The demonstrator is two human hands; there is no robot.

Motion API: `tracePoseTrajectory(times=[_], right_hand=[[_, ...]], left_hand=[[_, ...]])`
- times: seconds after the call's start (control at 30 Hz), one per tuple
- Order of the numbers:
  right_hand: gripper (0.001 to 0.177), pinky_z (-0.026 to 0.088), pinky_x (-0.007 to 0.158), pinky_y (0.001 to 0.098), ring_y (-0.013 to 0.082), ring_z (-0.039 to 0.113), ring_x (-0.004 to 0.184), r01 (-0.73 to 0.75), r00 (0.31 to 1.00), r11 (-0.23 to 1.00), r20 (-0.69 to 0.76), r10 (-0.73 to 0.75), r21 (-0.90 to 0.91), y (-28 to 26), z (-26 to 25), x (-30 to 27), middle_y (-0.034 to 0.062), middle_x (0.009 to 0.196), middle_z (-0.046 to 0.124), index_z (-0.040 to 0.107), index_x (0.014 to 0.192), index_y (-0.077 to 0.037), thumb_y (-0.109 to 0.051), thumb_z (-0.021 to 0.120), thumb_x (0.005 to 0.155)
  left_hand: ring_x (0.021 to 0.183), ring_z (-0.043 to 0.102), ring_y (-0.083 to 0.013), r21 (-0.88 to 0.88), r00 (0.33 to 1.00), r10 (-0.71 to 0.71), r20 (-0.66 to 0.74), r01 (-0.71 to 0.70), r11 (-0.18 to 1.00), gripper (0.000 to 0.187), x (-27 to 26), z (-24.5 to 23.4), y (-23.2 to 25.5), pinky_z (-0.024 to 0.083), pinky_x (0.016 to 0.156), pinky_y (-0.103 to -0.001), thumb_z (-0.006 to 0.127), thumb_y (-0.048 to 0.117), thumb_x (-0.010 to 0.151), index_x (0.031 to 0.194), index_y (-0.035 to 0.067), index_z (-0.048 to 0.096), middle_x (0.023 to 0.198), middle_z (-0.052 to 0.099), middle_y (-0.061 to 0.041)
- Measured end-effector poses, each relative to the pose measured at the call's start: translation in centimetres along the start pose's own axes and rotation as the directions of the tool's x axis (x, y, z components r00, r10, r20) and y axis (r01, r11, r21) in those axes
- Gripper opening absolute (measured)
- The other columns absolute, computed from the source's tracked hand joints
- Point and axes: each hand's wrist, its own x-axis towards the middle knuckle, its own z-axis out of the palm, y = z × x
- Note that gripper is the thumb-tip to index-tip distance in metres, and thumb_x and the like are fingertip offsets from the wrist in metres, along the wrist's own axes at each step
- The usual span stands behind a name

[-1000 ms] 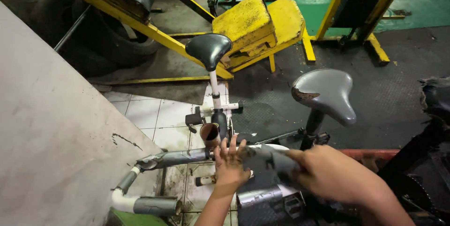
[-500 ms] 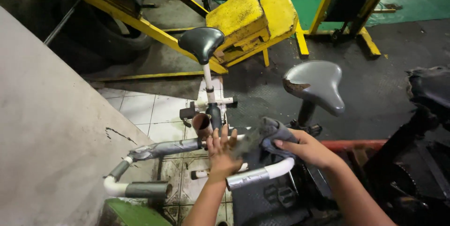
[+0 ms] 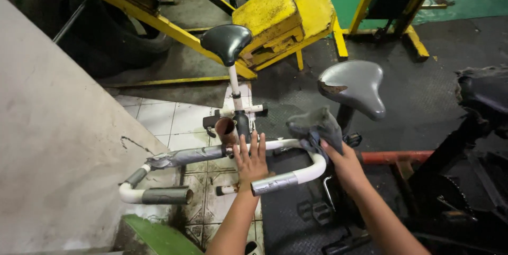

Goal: Wipe down various pieces of gym equipment with a cloth.

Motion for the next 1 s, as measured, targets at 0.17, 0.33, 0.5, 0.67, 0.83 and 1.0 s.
tracePoseTrajectory(times=[0.17,0.33,0.5,0.67,0.83,1.0], right_hand=[[0.032,0.051,0.085,0.0301,0.0133,0.066,0.093,0.057,0.991,0.958,-0.098,-0.087,-0.280,-2.0,-0.7,-5.2,0.0051,0.101,0.075,0.074,0.118,-0.005,-0.024,0.069,0.093],[0.037,0.050,0.096,0.0337,0.0208,0.067,0.108,0.428,0.888,0.692,0.131,-0.440,-0.580,-7.4,3.0,-10.5,0.0104,0.113,0.073,0.074,0.112,-0.005,-0.023,0.079,0.080],[0.045,0.045,0.101,0.0391,0.0277,0.062,0.117,0.685,0.708,0.444,0.384,-0.593,-0.577,-7.3,4.8,-8.8,0.0117,0.121,0.069,0.073,0.111,-0.002,-0.025,0.082,0.073],[0.037,0.051,0.088,0.0308,0.0167,0.067,0.096,0.346,0.934,0.840,0.240,-0.266,-0.418,-4.5,3.1,-3.5,0.0057,0.101,0.075,0.074,0.109,-0.004,-0.030,0.077,0.083],[0.038,0.051,0.077,0.0276,0.0111,0.065,0.083,0.145,0.984,0.952,0.140,-0.111,-0.269,-0.4,-0.8,1.5,0.0009,0.090,0.075,0.077,0.107,-0.002,-0.035,0.074,0.089],[0.046,0.053,0.073,0.0293,0.0149,0.067,0.078,-0.077,0.995,0.979,-0.082,0.063,-0.187,3.5,-3.7,2.9,0.0055,0.089,0.076,0.076,0.108,-0.002,-0.045,0.068,0.093]], left_hand=[[0.155,-0.007,-0.0432,0.015,0.992,-0.037,0.120,0.036,0.999,0.144,0.6,-0.4,0.4,-0.003,0.122,-0.063,0.092,0.050,0.058,0.162,0.016,-0.002,0.170,-0.001,-0.009],[0.155,-0.007,-0.0448,0.011,0.994,-0.035,0.104,0.034,0.999,0.142,0.3,1.0,0.3,-0.005,0.122,-0.064,0.091,0.051,0.060,0.162,0.015,-0.001,0.170,-0.001,-0.010],[0.157,-0.002,-0.0440,0.108,0.978,0.064,-0.198,-0.043,0.993,0.131,0.4,1.8,-0.3,-0.002,0.124,-0.062,0.086,0.058,0.069,0.164,0.013,0.009,0.170,0.005,-0.012],[0.155,-0.001,-0.0438,0.085,0.994,-0.015,0.111,0.005,0.996,0.132,0.2,-0.9,0.2,-0.003,0.121,-0.061,0.085,0.058,0.063,0.163,0.018,0.008,0.169,0.004,-0.011],[0.156,-0.003,-0.0429,0.081,0.989,-0.040,0.145,0.029,0.996,0.123,0.4,0.3,0.2,-0.005,0.122,-0.060,0.079,0.049,0.071,0.164,0.017,0.005,0.171,0.003,-0.010],[0.156,-0.003,-0.0415,0.205,0.997,-0.009,-0.073,0.024,0.978,0.091,0.2,2.5,-0.1,-0.007,0.122,-0.061,0.057,0.021,0.089,0.164,0.016,0.007,0.170,0.005,-0.009]])
